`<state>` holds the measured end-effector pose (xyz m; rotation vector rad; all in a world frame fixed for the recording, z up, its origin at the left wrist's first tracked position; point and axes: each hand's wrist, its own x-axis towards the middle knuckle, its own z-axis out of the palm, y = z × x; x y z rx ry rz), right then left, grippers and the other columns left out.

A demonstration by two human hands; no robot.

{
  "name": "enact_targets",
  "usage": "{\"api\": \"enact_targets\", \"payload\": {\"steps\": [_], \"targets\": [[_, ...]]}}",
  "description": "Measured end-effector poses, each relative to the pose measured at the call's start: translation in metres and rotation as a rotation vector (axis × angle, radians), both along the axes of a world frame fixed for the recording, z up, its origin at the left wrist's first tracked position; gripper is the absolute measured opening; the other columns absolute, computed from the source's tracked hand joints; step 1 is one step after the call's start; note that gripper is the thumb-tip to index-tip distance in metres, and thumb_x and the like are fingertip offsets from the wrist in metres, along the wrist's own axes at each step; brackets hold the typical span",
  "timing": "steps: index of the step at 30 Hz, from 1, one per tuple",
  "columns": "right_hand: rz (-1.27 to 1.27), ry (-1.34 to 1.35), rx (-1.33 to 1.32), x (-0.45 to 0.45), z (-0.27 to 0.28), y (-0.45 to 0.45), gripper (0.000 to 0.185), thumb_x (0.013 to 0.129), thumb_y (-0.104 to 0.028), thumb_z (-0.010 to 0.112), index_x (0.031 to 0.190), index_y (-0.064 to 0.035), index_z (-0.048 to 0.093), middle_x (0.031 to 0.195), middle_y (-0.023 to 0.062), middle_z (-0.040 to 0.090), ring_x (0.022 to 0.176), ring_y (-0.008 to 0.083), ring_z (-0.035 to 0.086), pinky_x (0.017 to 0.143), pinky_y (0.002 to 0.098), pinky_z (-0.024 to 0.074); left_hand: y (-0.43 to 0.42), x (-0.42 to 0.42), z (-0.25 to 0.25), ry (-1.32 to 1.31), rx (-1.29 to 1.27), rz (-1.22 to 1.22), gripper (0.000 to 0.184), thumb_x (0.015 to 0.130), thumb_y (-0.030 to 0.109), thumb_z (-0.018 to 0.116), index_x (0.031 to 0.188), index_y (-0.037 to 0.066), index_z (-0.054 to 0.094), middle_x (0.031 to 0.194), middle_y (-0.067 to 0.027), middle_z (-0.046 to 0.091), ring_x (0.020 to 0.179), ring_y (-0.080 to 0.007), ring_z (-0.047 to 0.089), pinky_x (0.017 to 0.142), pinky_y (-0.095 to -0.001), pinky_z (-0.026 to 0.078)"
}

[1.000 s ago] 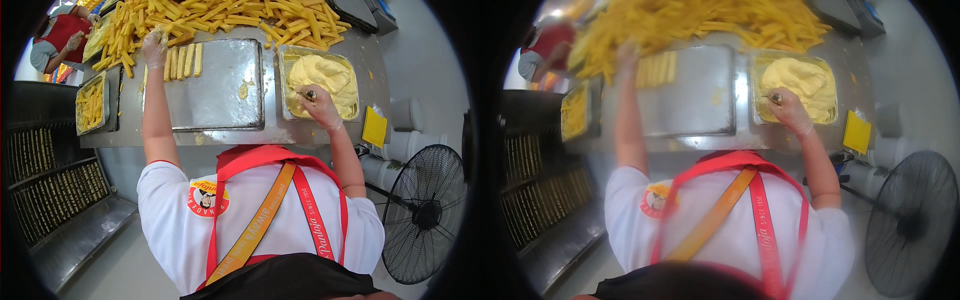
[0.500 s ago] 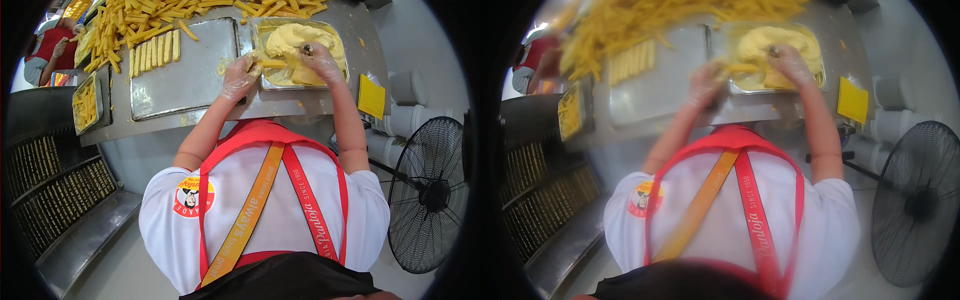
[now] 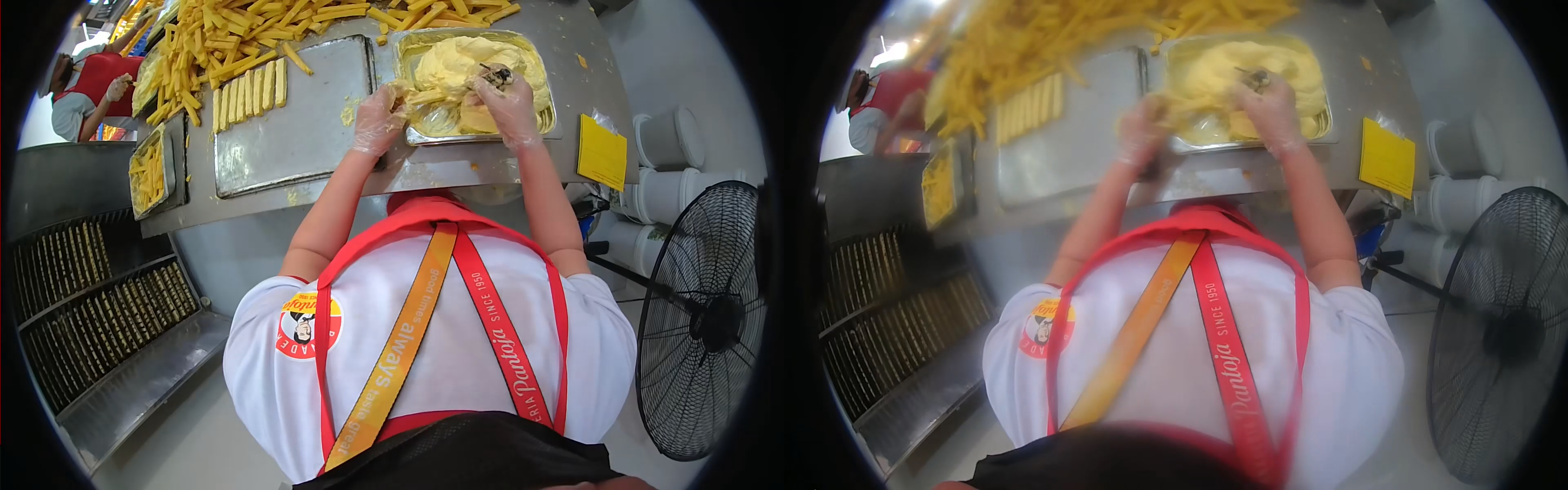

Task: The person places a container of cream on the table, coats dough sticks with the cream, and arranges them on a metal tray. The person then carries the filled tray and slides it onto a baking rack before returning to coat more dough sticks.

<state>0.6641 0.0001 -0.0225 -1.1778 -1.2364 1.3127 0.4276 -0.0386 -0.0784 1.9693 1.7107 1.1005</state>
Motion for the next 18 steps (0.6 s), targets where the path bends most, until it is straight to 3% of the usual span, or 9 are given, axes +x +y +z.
{"api": "enact_targets", "payload": {"steps": [2, 5, 9, 12, 15, 18], "targets": [[0.066, 0.234, -0.033, -0.007, 0.017, -0.011, 0.023, 0.087, -0.008, 0.070, 0.105, 0.0027, 0.061, 0.095, 0.0067, 0.066, 0.080, 0.0137, 0.066, 0.068, 0.0265, 0.0549, 0.000, 0.001, 0.004, -0.041, -0.048, 0.037, 0.025, 0.079, 0.015, 0.068, 0.102, 0.006, 0.063, 0.082, -0.0167, 0.067, 0.074, -0.0368, 0.065, 0.067, -0.0441, 0.052], [0.095, 0.182, -0.043, -0.003, -0.009, 0.001, 0.024, 0.088, -0.009, 0.070, 0.106, 0.0033, 0.061, 0.095, 0.0072, 0.067, 0.079, 0.0144, 0.066, 0.068, 0.0267, 0.0550, 0.000, 0.003, 0.008, -0.135, -0.133, 0.087, 0.024, 0.077, 0.017, 0.070, 0.098, 0.005, 0.067, 0.082, -0.0157, 0.069, 0.074, -0.0334, 0.067, 0.068, -0.0408, 0.053], [0.012, -0.463, 0.163, 0.003, -0.014, 0.008, 0.024, 0.090, -0.009, 0.067, 0.110, 0.0028, 0.061, 0.095, 0.0071, 0.067, 0.077, 0.0150, 0.067, 0.070, 0.0274, 0.0560, 0.002, 0.003, 0.016, -0.281, -0.231, 0.109, 0.025, 0.075, 0.022, 0.074, 0.094, 0.005, 0.072, 0.085, -0.0149, 0.072, 0.076, -0.0280, 0.070, 0.070, -0.0372, 0.053], [0.008, 0.175, 0.087, -0.015, 0.006, -0.017, 0.013, 0.088, -0.011, 0.064, 0.094, 0.0017, 0.064, 0.082, 0.0047, 0.067, 0.074, 0.0129, 0.065, 0.065, 0.0258, 0.0523, 0.005, 0.000, 0.014, -0.238, -0.281, 0.144, 0.026, 0.075, 0.025, 0.074, 0.092, 0.006, 0.073, 0.086, -0.0147, 0.072, 0.077, -0.0268, 0.070, 0.070, -0.0361, 0.054], [0.044, 0.252, 0.003, -0.010, 0.002, -0.010, 0.013, 0.089, -0.009, 0.064, 0.096, 0.0022, 0.063, 0.085, 0.0057, 0.066, 0.075, 0.0138, 0.065, 0.067, 0.0263, 0.0539, 0.006, -0.004, 0.008, -0.160, -0.285, 0.130, 0.025, 0.074, 0.024, 0.073, 0.090, 0.005, 0.073, 0.085, -0.0146, 0.072, 0.077, -0.0284, 0.070, 0.070, -0.0369, 0.054], [0.013, -0.349, 0.133, 0.015, -0.032, 0.013, 0.021, 0.090, -0.006, 0.065, 0.108, 0.0025, 0.061, 0.095, 0.0085, 0.067, 0.076, 0.0156, 0.068, 0.068, 0.0280, 0.0574, 0.002, -0.005, 0.017, -0.033, -0.270, 0.024, 0.025, 0.072, 0.020, 0.072, 0.092, 0.007, 0.072, 0.083, -0.0125, 0.071, 0.076, -0.0292, 0.068, 0.071, -0.0384, 0.053]]}}
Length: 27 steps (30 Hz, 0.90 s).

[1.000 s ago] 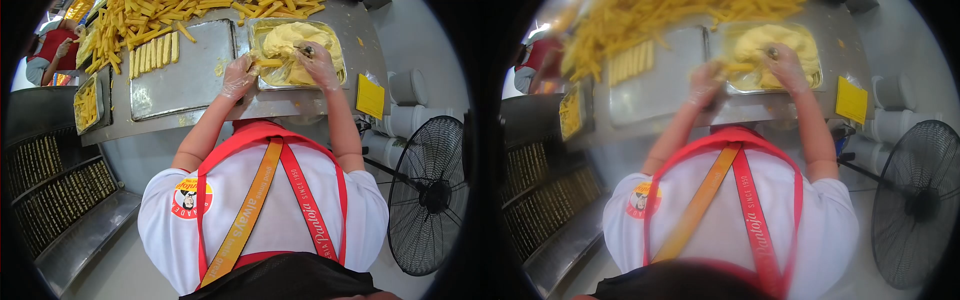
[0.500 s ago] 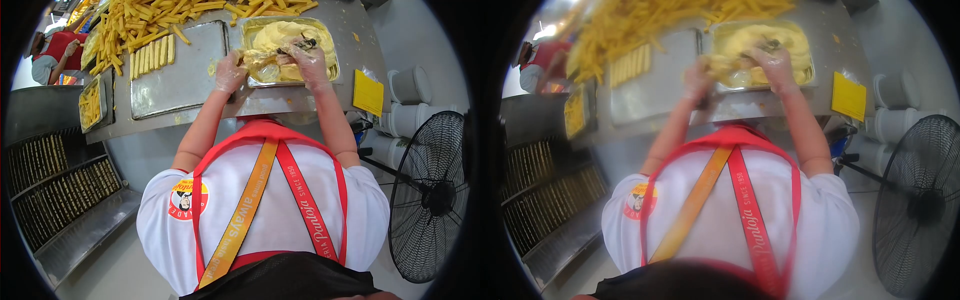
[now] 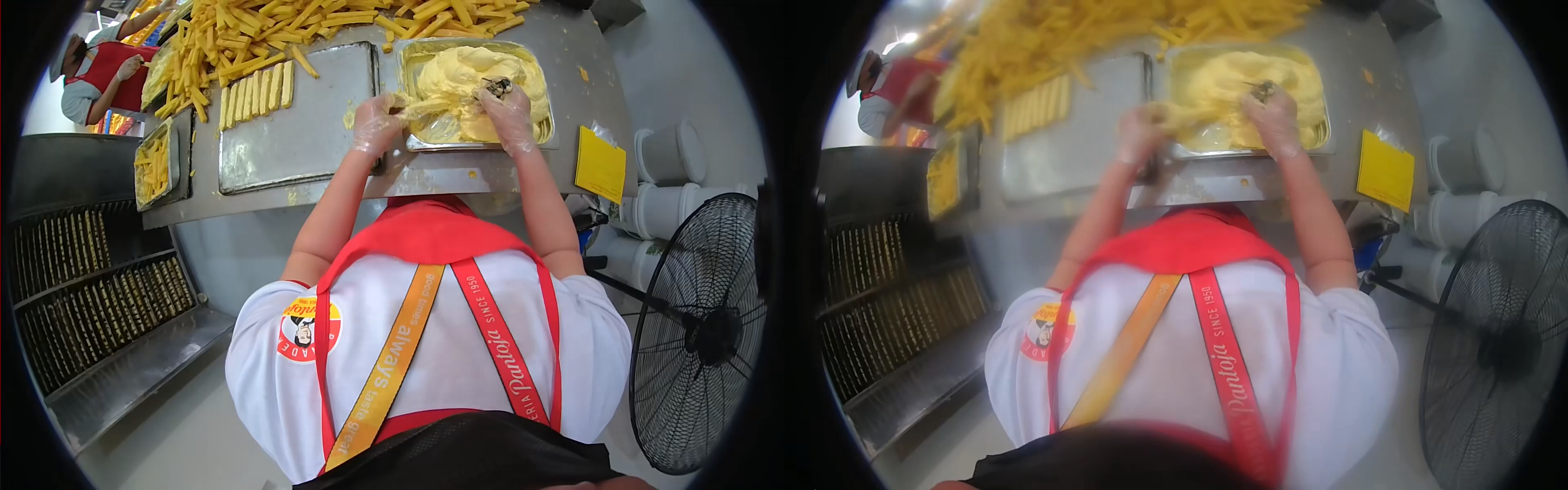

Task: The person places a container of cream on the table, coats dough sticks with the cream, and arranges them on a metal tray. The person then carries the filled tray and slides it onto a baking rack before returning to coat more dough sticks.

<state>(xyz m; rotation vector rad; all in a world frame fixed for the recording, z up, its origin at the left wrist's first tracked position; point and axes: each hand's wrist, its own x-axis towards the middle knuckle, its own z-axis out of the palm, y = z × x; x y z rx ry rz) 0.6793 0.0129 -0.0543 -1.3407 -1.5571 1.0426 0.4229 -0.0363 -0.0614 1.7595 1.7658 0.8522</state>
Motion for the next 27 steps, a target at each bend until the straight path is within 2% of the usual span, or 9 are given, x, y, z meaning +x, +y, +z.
{"api": "enact_targets", "payload": {"steps": [3, 6, 10, 12, 16, 20, 23, 25, 27], "targets": [[-0.050, 0.530, -0.079, -0.025, 0.051, -0.026, 0.015, 0.087, -0.010, 0.066, 0.095, 0.0020, 0.064, 0.084, 0.0055, 0.066, 0.071, 0.0143, 0.065, 0.063, 0.0277, 0.0538, -0.003, -0.017, 0.001, 0.292, 0.232, -0.318, 0.027, 0.071, 0.016, 0.070, 0.097, 0.010, 0.068, 0.084, -0.0090, 0.068, 0.080, -0.0281, 0.066, 0.071, -0.0390, 0.053], [0.043, 0.599, -0.164, -0.028, 0.057, -0.015, 0.014, 0.086, -0.012, 0.067, 0.091, 0.0005, 0.064, 0.081, 0.0046, 0.066, 0.067, 0.0137, 0.063, 0.061, 0.0275, 0.0517, -0.002, -0.026, -0.003, 0.558, 0.465, -0.583, 0.028, 0.074, 0.014, 0.064, 0.102, 0.014, 0.062, 0.088, -0.0065, 0.065, 0.084, -0.0263, 0.063, 0.072, -0.0383, 0.052], [-0.018, 0.064, -0.075, -0.018, 0.028, 0.014, 0.015, 0.086, -0.013, 0.068, 0.092, -0.0004, 0.065, 0.080, 0.0041, 0.066, 0.067, 0.0134, 0.063, 0.060, 0.0265, 0.0519, 0.003, -0.026, -0.004, 0.552, 0.590, -0.630, 0.025, 0.079, 0.013, 0.059, 0.104, 0.015, 0.062, 0.092, -0.0062, 0.063, 0.087, -0.0263, 0.062, 0.072, -0.0376, 0.053], [-0.020, -0.120, 0.043, -0.017, 0.039, 0.004, 0.015, 0.087, -0.013, 0.068, 0.092, 0.0000, 0.065, 0.080, 0.0042, 0.066, 0.066, 0.0135, 0.063, 0.060, 0.0264, 0.0523, -0.002, -0.024, -0.006, 0.601, 0.536, -0.582, 0.023, 0.080, 0.014, 0.058, 0.103, 0.014, 0.061, 0.090, -0.0070, 0.063, 0.085, -0.0267, 0.062, 0.071, -0.0383, 0.053], [0.077, 0.515, -0.151, -0.029, 0.061, -0.012, 0.017, 0.081, -0.013, 0.069, 0.087, 0.0018, 0.063, 0.076, 0.0071, 0.065, 0.061, 0.0149, 0.062, 0.057, 0.0323, 0.0489, -0.001, -0.015, -0.015, 0.653, 0.273, -0.458, 0.021, 0.081, 0.018, 0.061, 0.100, 0.012, 0.061, 0.085, -0.0105, 0.063, 0.082, -0.0304, 0.061, 0.066, -0.0416, 0.051], [0.053, -0.190, -0.106, 0.004, 0.008, 0.021, 0.016, 0.082, -0.012, 0.070, 0.089, 0.0010, 0.062, 0.075, 0.0069, 0.064, 0.062, 0.0151, 0.061, 0.059, 0.0317, 0.0486, -0.017, -0.015, -0.005, 0.296, 0.339, -0.301, 0.019, 0.078, 0.021, 0.067, 0.090, 0.008, 0.058, 0.070, -0.0137, 0.060, 0.069, -0.0354, 0.060, 0.058, -0.0456, 0.048], [-0.062, 0.007, -0.082, 0.002, 0.020, -0.001, 0.017, 0.082, -0.012, 0.070, 0.090, 0.0005, 0.062, 0.074, 0.0065, 0.064, 0.064, 0.0151, 0.060, 0.061, 0.0314, 0.0486, -0.039, -0.043, 0.012, 0.124, 0.330, 0.066, 0.013, 0.081, 0.019, 0.068, 0.081, 0.010, 0.059, 0.064, -0.0116, 0.060, 0.058, -0.0340, 0.061, 0.052, -0.0441, 0.048], [-0.093, 0.052, -0.101, 0.003, 0.020, -0.012, 0.017, 0.083, -0.011, 0.069, 0.093, 0.0006, 0.062, 0.077, 0.0064, 0.064, 0.065, 0.0146, 0.060, 0.062, 0.0305, 0.0490, -0.046, -0.077, 0.004, 0.399, 0.405, 0.377, 0.015, 0.082, 0.019, 0.069, 0.074, 0.010, 0.060, 0.064, -0.0108, 0.061, 0.051, -0.0336, 0.060, 0.048, -0.0426, 0.047], [-0.124, 0.098, -0.121, 0.002, 0.020, -0.017, 0.017, 0.084, -0.010, 0.069, 0.095, 0.0007, 0.062, 0.080, 0.0062, 0.064, 0.066, 0.0141, 0.060, 0.063, 0.0296, 0.0494, -0.042, -0.111, -0.007, 0.348, 0.415, 0.554, 0.015, 0.079, 0.018, 0.070, 0.074, 0.008, 0.060, 0.066, -0.0133, 0.063, 0.058, -0.0349, 0.062, 0.054, -0.0451, 0.049]]}}
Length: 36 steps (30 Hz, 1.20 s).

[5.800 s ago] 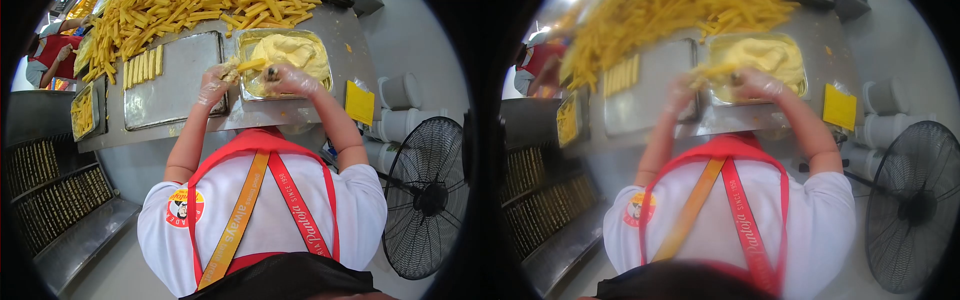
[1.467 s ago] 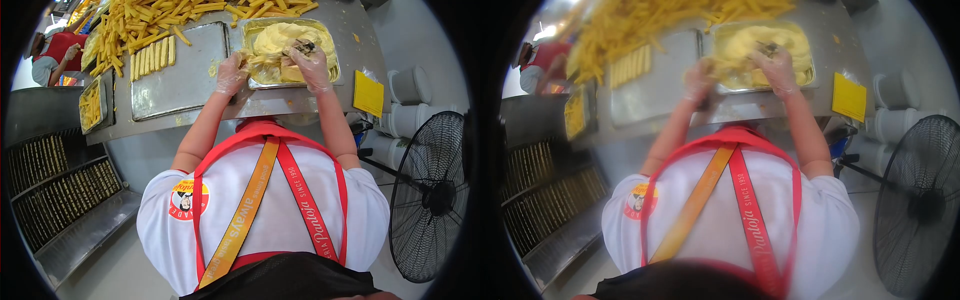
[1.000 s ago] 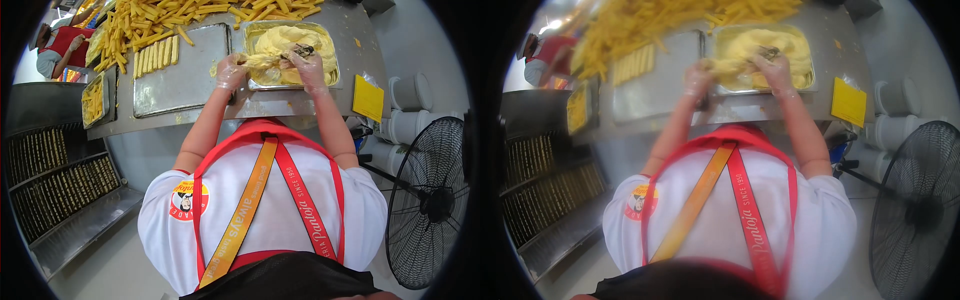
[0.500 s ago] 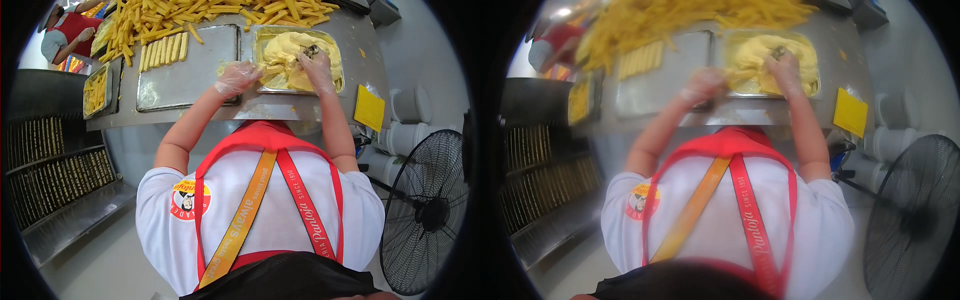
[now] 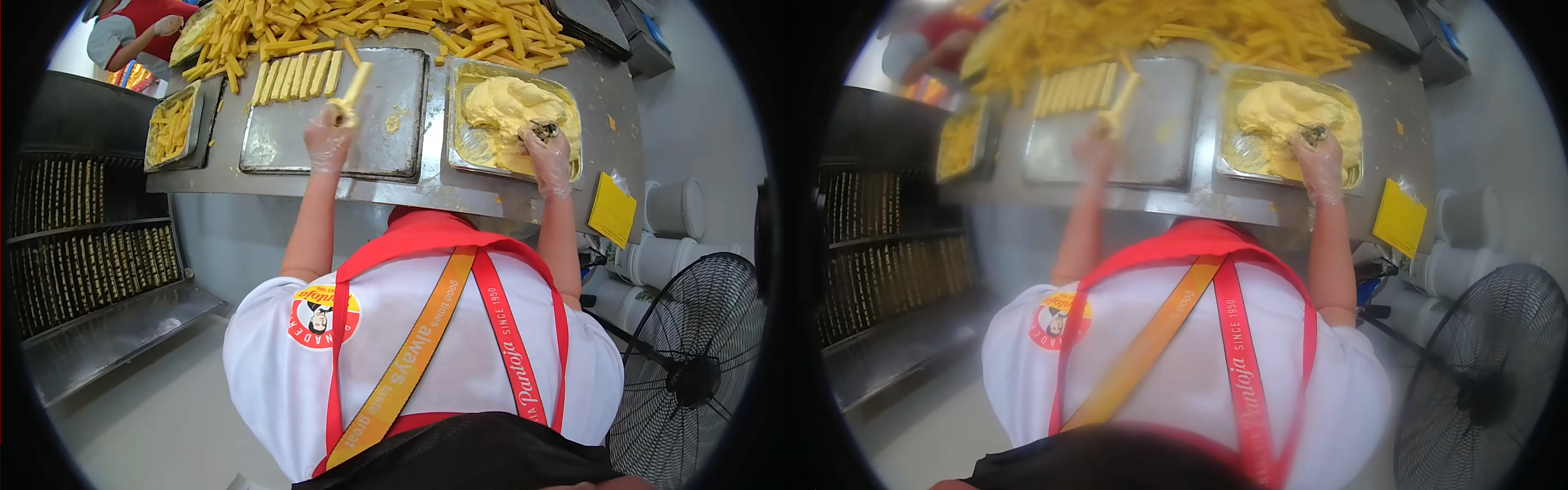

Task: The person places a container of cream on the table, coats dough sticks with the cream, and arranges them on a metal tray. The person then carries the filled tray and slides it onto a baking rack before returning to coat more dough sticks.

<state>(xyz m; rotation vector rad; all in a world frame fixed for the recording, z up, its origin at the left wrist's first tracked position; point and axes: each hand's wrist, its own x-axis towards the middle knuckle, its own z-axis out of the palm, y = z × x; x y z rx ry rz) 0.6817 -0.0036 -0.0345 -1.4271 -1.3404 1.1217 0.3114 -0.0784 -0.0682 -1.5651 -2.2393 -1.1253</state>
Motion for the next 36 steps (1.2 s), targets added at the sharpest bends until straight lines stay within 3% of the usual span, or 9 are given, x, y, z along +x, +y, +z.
{"api": "enact_targets", "payload": {"steps": [9, 12, 14, 19, 22, 25, 28, 33, 36], "targets": [[0.017, -0.020, 0.038, -0.006, -0.006, 0.000, 0.015, 0.086, -0.008, 0.067, 0.097, 0.0002, 0.062, 0.080, 0.0021, 0.061, 0.067, 0.0097, 0.057, 0.061, 0.0265, 0.0493, 0.076, -0.053, -0.099, 0.058, -0.250, 0.121, 0.015, 0.074, 0.018, 0.066, 0.071, 0.005, 0.060, 0.072, -0.0198, 0.063, 0.072, -0.0399, 0.062, 0.064, -0.0509, 0.050], [0.003, -0.005, 0.069, -0.007, -0.006, -0.005, 0.015, 0.085, -0.007, 0.067, 0.096, 0.0004, 0.061, 0.080, 0.0047, 0.062, 0.066, 0.0124, 0.057, 0.061, 0.0287, 0.0489, 0.091, -0.061, -0.111, 0.039, -0.220, 0.090, 0.015, 0.075, 0.016, 0.064, 0.070, 0.003, 0.060, 0.072, -0.0217, 0.062, 0.070, -0.0420, 0.061, 0.065, -0.0521, 0.050], [-0.006, -0.183, 0.097, -0.006, -0.003, -0.010, 0.015, 0.083, -0.007, 0.067, 0.094, 0.0002, 0.061, 0.079, 0.0081, 0.062, 0.066, 0.0157, 0.058, 0.062, 0.0308, 0.0487, 0.093, -0.062, -0.115, 0.059, -0.191, 0.081, 0.015, 0.074, 0.015, 0.065, 0.071, 0.002, 0.058, 0.072, -0.0222, 0.061, 0.071, -0.0418, 0.061, 0.066, -0.0516, 0.050], [0.139, -0.366, 0.372, -0.026, 0.006, -0.033, 0.014, 0.082, -0.010, 0.067, 0.090, -0.0007, 0.061, 0.078, 0.0140, 0.061, 0.069, 0.0227, 0.059, 0.063, 0.0349, 0.0478, 0.086, -0.065, -0.116, 0.042, -0.149, 0.027, 0.019, 0.074, 0.015, 0.067, 0.081, 0.002, 0.055, 0.077, -0.0183, 0.059, 0.081, -0.0391, 0.060, 0.072, -0.0497, 0.049], [0.279, -0.338, 0.242, -0.020, -0.006, -0.034, 0.013, 0.086, -0.009, 0.068, 0.094, -0.0007, 0.062, 0.077, 0.0059, 0.061, 0.067, 0.0110, 0.057, 0.062, 0.0278, 0.0483, 0.073, -0.059, -0.106, 0.072, -0.144, 0.070, 0.024, 0.074, 0.017, 0.070, 0.087, 0.004, 0.054, 0.081, -0.0159, 0.057, 0.087, -0.0371, 0.059, 0.074, -0.0490, 0.048], [0.063, -0.153, 0.031, -0.008, -0.004, -0.015, 0.015, 0.085, -0.009, 0.069, 0.096, -0.0008, 0.062, 0.080, 0.0073, 0.062, 0.070, 0.0123, 0.058, 0.065, 0.0290, 0.0490, 0.063, -0.040, -0.060, 0.113, -0.209, 0.087, 0.025, 0.075, 0.019, 0.070, 0.088, 0.006, 0.054, 0.082, -0.0159, 0.057, 0.090, -0.0360, 0.059, 0.076, -0.0487, 0.048], [0.170, -0.568, 0.544, -0.020, -0.008, -0.018, 0.017, 0.085, -0.008, 0.069, 0.097, 0.0002, 0.062, 0.081, 0.0061, 0.063, 0.070, 0.0118, 0.059, 0.065, 0.0290, 0.0497, 0.071, -0.021, -0.032, 0.160, -0.169, -0.081, 0.023, 0.078, 0.020, 0.067, 0.090, 0.005, 0.056, 0.086, -0.0171, 0.059, 0.090, -0.0356, 0.059, 0.078, -0.0469, 0.049], [0.351, -0.082, -0.149, -0.030, 0.011, -0.012, 0.016, 0.085, -0.014, 0.064, 0.093, -0.0006, 0.063, 0.080, 0.0176, 0.061, 0.075, 0.0348, 0.059, 0.070, 0.0387, 0.0492, 0.157, -0.024, -0.083, 0.306, -0.295, -0.209, 0.025, 0.080, 0.020, 0.061, 0.096, 0.002, 0.065, 0.100, -0.0189, 0.064, 0.090, -0.0348, 0.063, 0.080, -0.0420, 0.053], [0.189, -0.515, 0.263, -0.017, -0.003, 0.013, 0.016, 0.086, -0.014, 0.063, 0.094, -0.0006, 0.063, 0.080, 0.0155, 0.061, 0.074, 0.0329, 0.059, 0.070, 0.0376, 0.0493, 0.193, -0.028, -0.124, 0.347, -0.569, -0.133, 0.022, 0.078, 0.018, 0.061, 0.091, 0.004, 0.070, 0.104, -0.0213, 0.065, 0.090, -0.0344, 0.065, 0.081, -0.0406, 0.053]]}}
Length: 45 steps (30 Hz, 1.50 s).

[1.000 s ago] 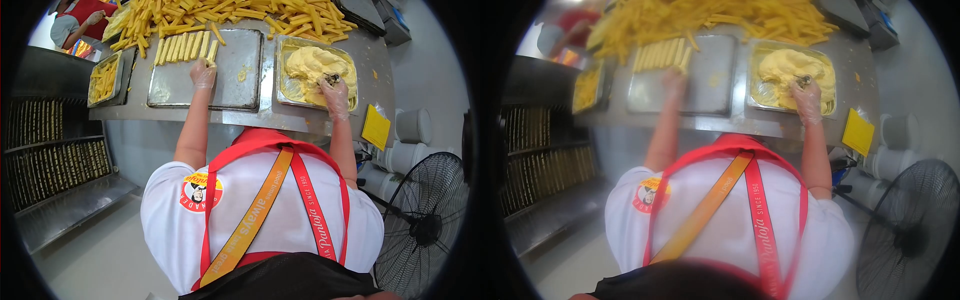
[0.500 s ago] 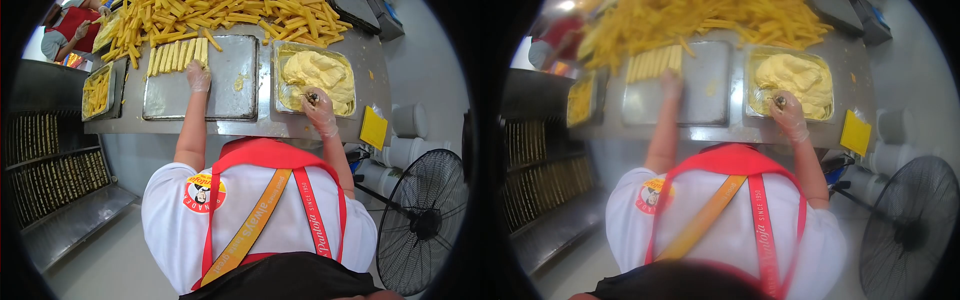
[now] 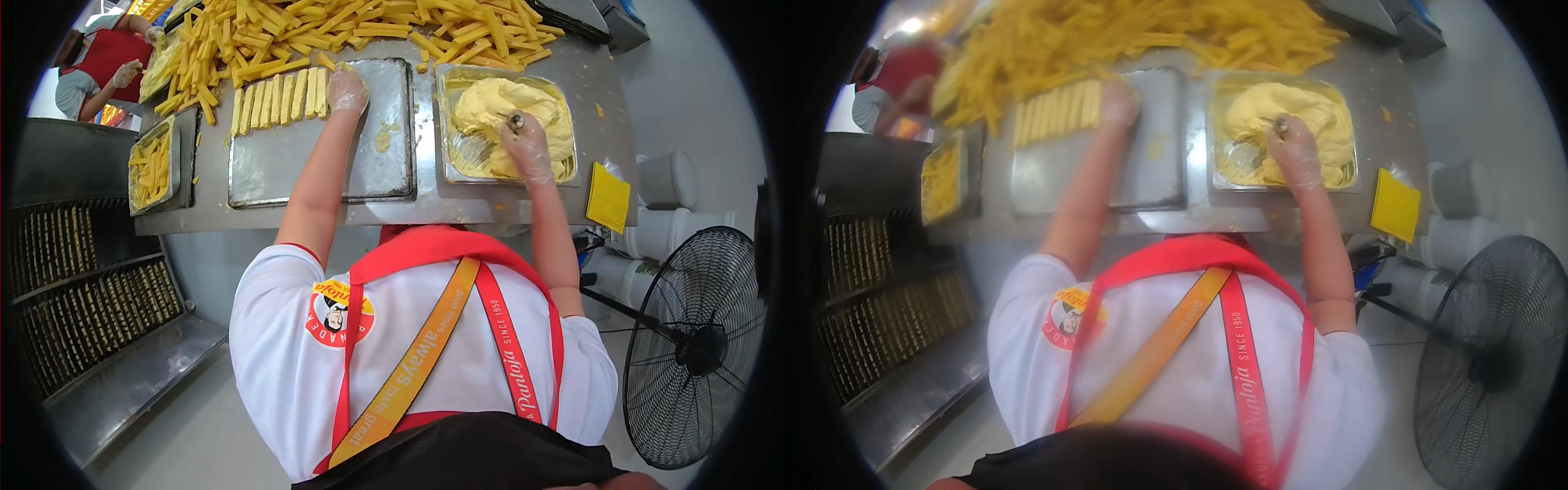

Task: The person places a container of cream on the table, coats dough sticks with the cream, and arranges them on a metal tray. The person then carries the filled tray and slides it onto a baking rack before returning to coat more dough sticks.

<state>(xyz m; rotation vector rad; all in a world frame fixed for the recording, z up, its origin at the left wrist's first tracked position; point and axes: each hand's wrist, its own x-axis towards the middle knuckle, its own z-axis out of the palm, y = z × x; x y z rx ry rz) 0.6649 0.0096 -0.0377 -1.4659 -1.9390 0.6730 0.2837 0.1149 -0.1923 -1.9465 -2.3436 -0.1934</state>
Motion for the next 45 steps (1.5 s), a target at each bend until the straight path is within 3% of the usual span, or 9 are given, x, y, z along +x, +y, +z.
{"api": "enact_targets", "payload": {"steps": [8, 12, 17, 21, 25, 29, 32, 38, 45], "targets": [[0.079, 0.437, -0.264, -0.001, -0.017, -0.001, 0.016, 0.083, -0.013, 0.066, 0.095, -0.0015, 0.064, 0.080, 0.0150, 0.063, 0.067, 0.0288, 0.057, 0.066, 0.0335, 0.0492, -0.058, 0.003, 0.009, -0.181, 0.415, -0.150, 0.010, 0.076, 0.011, 0.064, 0.084, 0.006, 0.068, 0.086, -0.0172, 0.065, 0.082, -0.0361, 0.063, 0.072, -0.0453, 0.051], [0.266, -0.025, 0.266, -0.012, -0.002, -0.018, 0.020, 0.087, -0.012, 0.067, 0.099, 0.0030, 0.061, 0.083, 0.0075, 0.066, 0.072, 0.0135, 0.061, 0.067, 0.0297, 0.0516, -0.100, 0.019, 0.075, -0.335, 0.662, -0.290, 0.008, 0.077, 0.007, 0.066, 0.085, 0.006, 0.065, 0.079, -0.0149, 0.064, 0.074, -0.0366, 0.061, 0.066, -0.0463, 0.049], [0.187, 0.375, -0.587, -0.004, 0.012, -0.009, 0.019, 0.086, -0.014, 0.067, 0.100, -0.0009, 0.062, 0.080, 0.0119, 0.063, 0.072, 0.0252, 0.063, 0.069, 0.0347, 0.0511, -0.166, 0.088, 0.183, -0.847, 0.309, -0.230, 0.026, 0.083, 0.017, 0.071, 0.108, 0.012, 0.073, 0.087, -0.0154, 0.070, 0.073, -0.0258, 0.069, 0.063, -0.0346, 0.053], [0.283, -0.114, 0.281, -0.003, -0.001, 0.000, 0.019, 0.087, -0.016, 0.068, 0.098, -0.0010, 0.063, 0.085, 0.0061, 0.065, 0.070, 0.0111, 0.061, 0.063, 0.0264, 0.0523, -0.164, 0.119, 0.149, -0.770, 0.238, -0.401, 0.023, 0.081, 0.015, 0.069, 0.104, 0.009, 0.073, 0.086, -0.0152, 0.070, 0.075, -0.0297, 0.068, 0.065, -0.0368, 0.053], [0.323, 0.504, -0.609, 0.011, 0.022, -0.008, 0.017, 0.087, -0.011, 0.067, 0.100, 0.0008, 0.063, 0.084, 0.0057, 0.064, 0.067, 0.0111, 0.059, 0.062, 0.0264, 0.0506, -0.163, 0.134, 0.131, -0.787, 0.196, -0.418, 0.023, 0.079, 0.011, 0.067, 0.101, 0.007, 0.069, 0.087, -0.0169, 0.068, 0.077, -0.0357, 0.066, 0.068, -0.0409, 0.052], [0.108, 0.218, -0.048, 0.012, 0.008, 0.008, 0.019, 0.087, -0.008, 0.067, 0.102, 0.0023, 0.062, 0.087, 0.0062, 0.065, 0.071, 0.0128, 0.063, 0.063, 0.0271, 0.0545, -0.163, 0.141, 0.121, -0.747, 0.257, -0.447, 0.025, 0.077, 0.010, 0.065, 0.102, 0.005, 0.063, 0.088, -0.0197, 0.065, 0.080, -0.0396, 0.063, 0.070, -0.0453, 0.051], [0.006, 0.905, -0.315, -0.012, 0.033, -0.020, 0.023, 0.083, -0.015, 0.069, 0.099, 0.0014, 0.066, 0.085, 0.0072, 0.068, 0.072, 0.0145, 0.063, 0.066, 0.0287, 0.0515, -0.164, 0.142, 0.123, -0.751, 0.205, -0.388, 0.026, 0.077, 0.010, 0.065, 0.103, 0.004, 0.062, 0.086, -0.0209, 0.064, 0.079, -0.0407, 0.062, 0.069, -0.0466, 0.050], [-0.051, 0.482, -0.254, 0.001, -0.019, 0.008, 0.020, 0.089, -0.009, 0.067, 0.105, 0.0025, 0.060, 0.094, 0.0081, 0.066, 0.077, 0.0155, 0.067, 0.065, 0.0279, 0.0571, -0.160, 0.140, 0.123, -0.750, 0.218, -0.383, 0.026, 0.077, 0.011, 0.066, 0.102, 0.005, 0.061, 0.082, -0.0204, 0.064, 0.077, -0.0407, 0.062, 0.066, -0.0468, 0.049], [0.034, 1.000, -0.348, -0.014, 0.010, -0.017, 0.018, 0.086, -0.011, 0.067, 0.098, 0.0021, 0.064, 0.085, 0.0050, 0.066, 0.071, 0.0119, 0.062, 0.064, 0.0269, 0.0511, -0.160, 0.143, 0.129, -0.817, 0.119, -0.204, 0.022, 0.074, 0.016, 0.069, 0.094, 0.005, 0.069, 0.083, -0.0176, 0.067, 0.076, -0.0351, 0.066, 0.069, -0.0404, 0.052]]}}
